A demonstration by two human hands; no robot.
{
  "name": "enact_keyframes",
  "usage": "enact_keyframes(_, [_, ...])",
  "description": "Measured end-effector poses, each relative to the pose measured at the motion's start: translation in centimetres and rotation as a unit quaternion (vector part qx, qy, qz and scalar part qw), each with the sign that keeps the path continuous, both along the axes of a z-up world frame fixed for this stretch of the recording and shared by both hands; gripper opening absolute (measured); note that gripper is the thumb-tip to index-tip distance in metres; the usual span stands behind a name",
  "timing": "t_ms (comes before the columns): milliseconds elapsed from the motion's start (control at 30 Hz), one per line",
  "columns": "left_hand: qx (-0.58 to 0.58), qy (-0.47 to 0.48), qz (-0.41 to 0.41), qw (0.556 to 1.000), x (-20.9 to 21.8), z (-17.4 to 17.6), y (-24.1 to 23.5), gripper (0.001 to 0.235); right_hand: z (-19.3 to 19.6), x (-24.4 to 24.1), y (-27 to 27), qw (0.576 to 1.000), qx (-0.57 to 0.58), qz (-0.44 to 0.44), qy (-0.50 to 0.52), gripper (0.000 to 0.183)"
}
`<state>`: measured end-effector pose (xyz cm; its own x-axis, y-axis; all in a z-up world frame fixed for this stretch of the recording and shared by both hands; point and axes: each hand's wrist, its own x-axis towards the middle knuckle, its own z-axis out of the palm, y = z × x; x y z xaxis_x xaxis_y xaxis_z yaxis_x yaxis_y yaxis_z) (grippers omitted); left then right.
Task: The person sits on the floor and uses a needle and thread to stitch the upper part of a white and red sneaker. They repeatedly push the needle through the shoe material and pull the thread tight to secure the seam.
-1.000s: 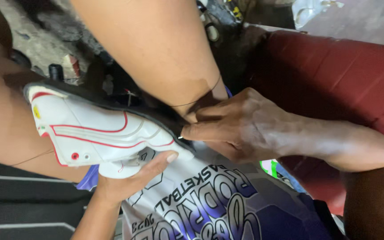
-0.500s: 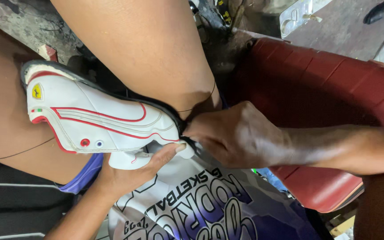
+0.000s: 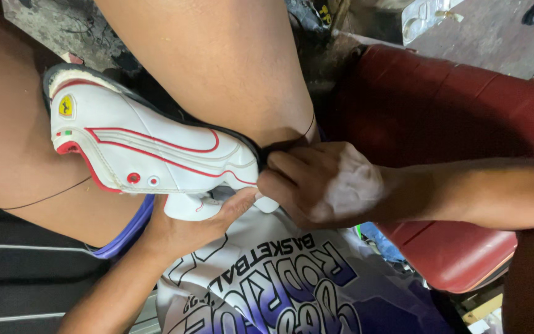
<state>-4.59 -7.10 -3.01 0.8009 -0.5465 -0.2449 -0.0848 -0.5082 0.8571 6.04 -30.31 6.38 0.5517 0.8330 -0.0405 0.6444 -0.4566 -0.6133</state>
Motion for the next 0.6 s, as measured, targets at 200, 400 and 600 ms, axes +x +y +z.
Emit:
enact_keyframes(200, [-0.120,0.225,0.057,0.965,2.6,3.1,0.8,0.032,1.4,0.3,0.0,0.976,-0.062,-0.048,0.201,0.012])
enact_keyframes(400, [-0.115,0.014,0.025,0.993,5.3,6.3,1.9,0.042,1.7,0.3,-2.0,0.957,-0.002,-0.094,0.275,0.013])
enact_keyframes(600, [-0.214,0.247,0.273,0.905,3.1,6.7,8.0,0.036,0.5,1.1,-3.6,0.927,-0.063,-0.122,0.348,0.015])
